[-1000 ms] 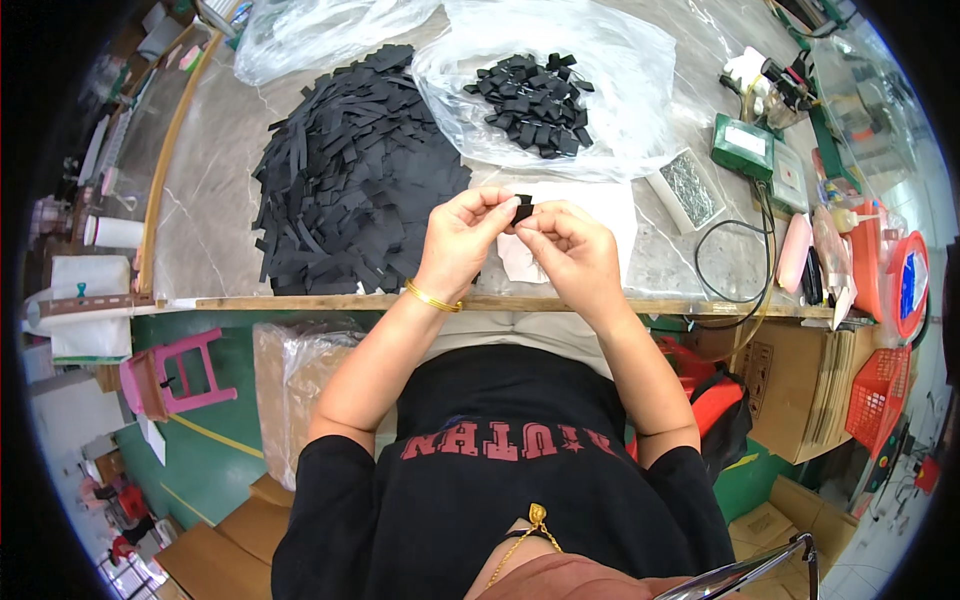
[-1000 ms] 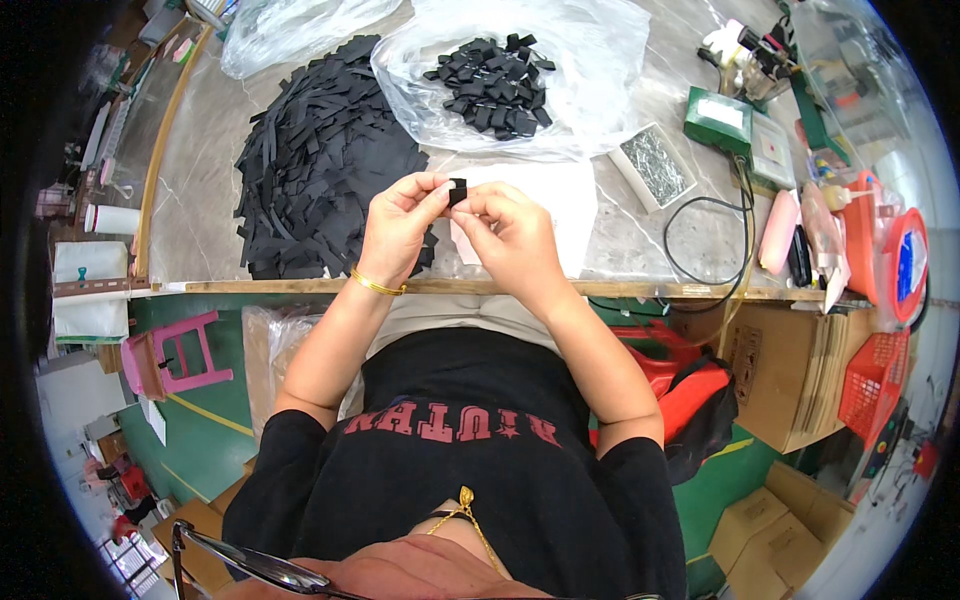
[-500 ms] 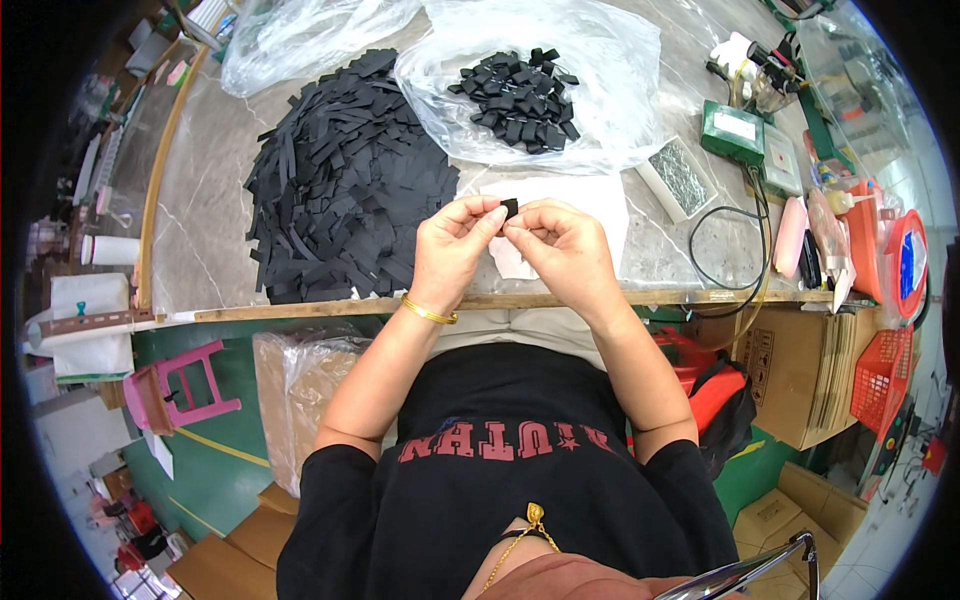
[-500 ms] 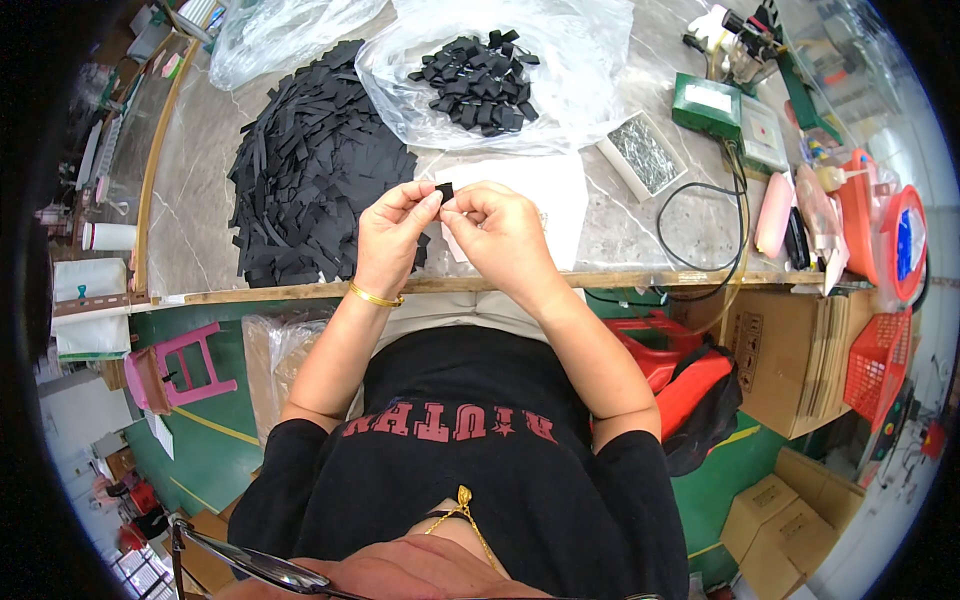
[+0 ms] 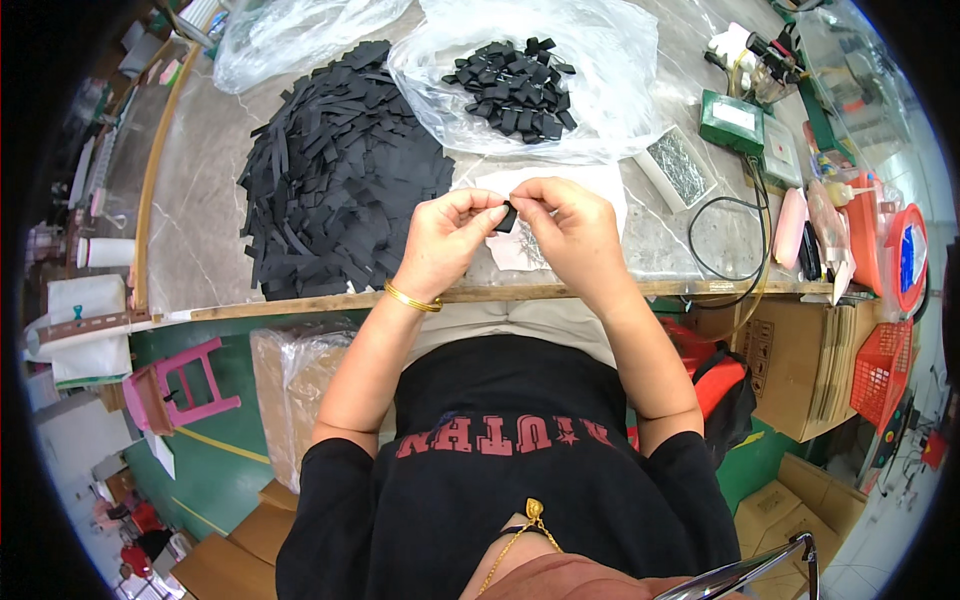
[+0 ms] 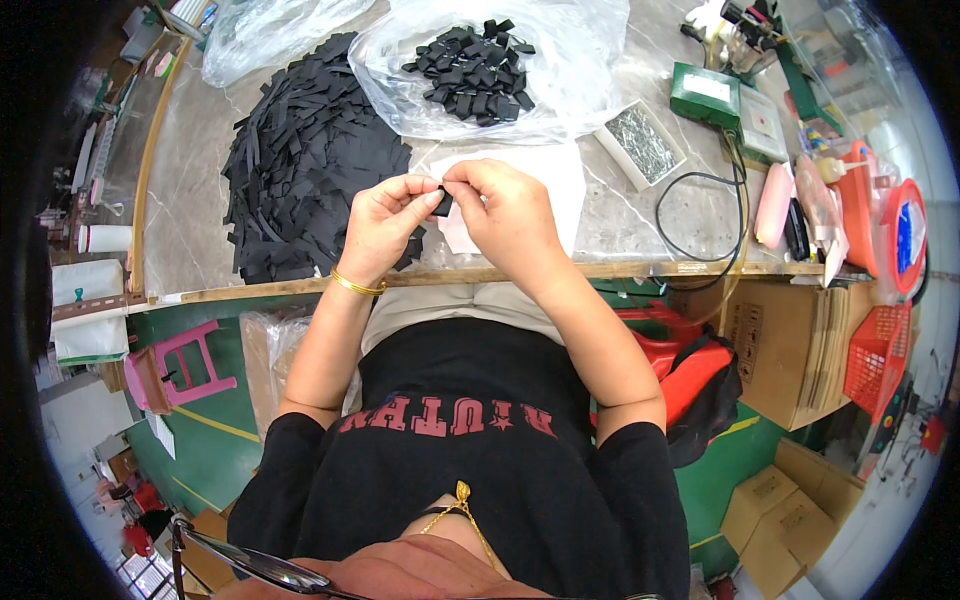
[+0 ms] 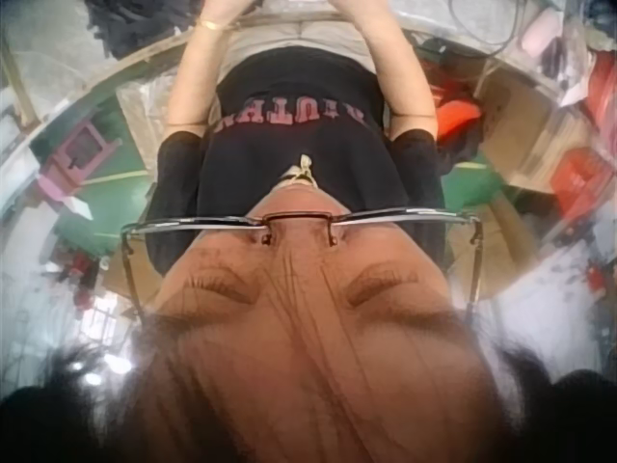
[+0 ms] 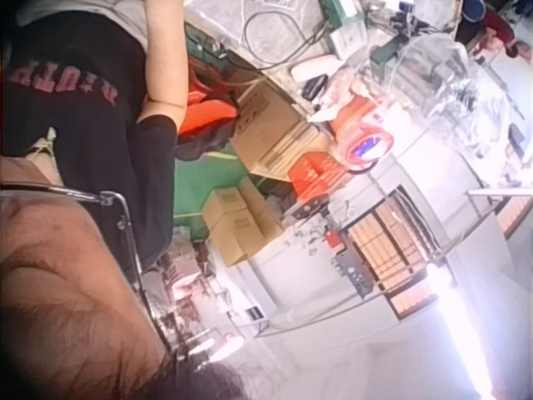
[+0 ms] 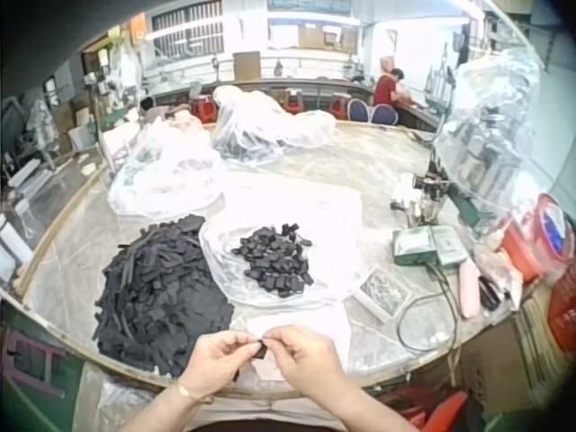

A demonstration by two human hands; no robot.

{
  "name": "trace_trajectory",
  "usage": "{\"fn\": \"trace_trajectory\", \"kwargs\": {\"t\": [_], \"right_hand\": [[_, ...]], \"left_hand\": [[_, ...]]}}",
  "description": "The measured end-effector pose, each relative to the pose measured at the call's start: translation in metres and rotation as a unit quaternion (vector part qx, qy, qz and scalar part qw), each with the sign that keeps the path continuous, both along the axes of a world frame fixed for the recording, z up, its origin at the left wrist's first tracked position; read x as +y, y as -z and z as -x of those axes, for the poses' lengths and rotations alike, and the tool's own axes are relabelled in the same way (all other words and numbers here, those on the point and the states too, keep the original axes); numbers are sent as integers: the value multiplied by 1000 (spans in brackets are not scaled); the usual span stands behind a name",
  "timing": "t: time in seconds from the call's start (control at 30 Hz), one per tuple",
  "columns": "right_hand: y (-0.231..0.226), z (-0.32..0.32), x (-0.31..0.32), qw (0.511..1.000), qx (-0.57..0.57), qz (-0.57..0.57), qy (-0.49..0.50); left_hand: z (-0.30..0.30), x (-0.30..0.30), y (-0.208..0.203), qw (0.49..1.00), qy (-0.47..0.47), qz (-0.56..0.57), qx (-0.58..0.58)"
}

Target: The person picks up black strips from a pile, folds each strip by hand, and inserts small metal pins into the folded strips.

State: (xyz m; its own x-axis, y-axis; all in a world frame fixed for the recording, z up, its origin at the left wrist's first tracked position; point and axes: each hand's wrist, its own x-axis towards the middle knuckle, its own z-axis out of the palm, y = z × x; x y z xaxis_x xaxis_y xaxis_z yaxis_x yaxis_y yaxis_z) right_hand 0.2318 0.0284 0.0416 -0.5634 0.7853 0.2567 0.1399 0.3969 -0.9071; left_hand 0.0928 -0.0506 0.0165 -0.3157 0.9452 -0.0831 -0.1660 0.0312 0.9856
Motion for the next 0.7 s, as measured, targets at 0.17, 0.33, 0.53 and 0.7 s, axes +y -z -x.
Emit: {"fn": "trace_trajectory", "kwargs": {"t": [0.17, 0.33, 0.53, 0.7], "right_hand": [[8, 5, -3, 989, -13, -141, 39], [12, 14, -7, 977, 11, -199, 77], [19, 13, -8, 990, 65, -105, 70], [10, -1, -1, 963, 89, 253, 19]], "left_hand": [[-2, 3, 0, 1000, 17, 13, -9], [-24, 3, -1, 995, -55, -22, -76], [-29, 8, 13, 987, -123, -70, -72], [-18, 7, 20, 988, -127, -63, -55]]}}
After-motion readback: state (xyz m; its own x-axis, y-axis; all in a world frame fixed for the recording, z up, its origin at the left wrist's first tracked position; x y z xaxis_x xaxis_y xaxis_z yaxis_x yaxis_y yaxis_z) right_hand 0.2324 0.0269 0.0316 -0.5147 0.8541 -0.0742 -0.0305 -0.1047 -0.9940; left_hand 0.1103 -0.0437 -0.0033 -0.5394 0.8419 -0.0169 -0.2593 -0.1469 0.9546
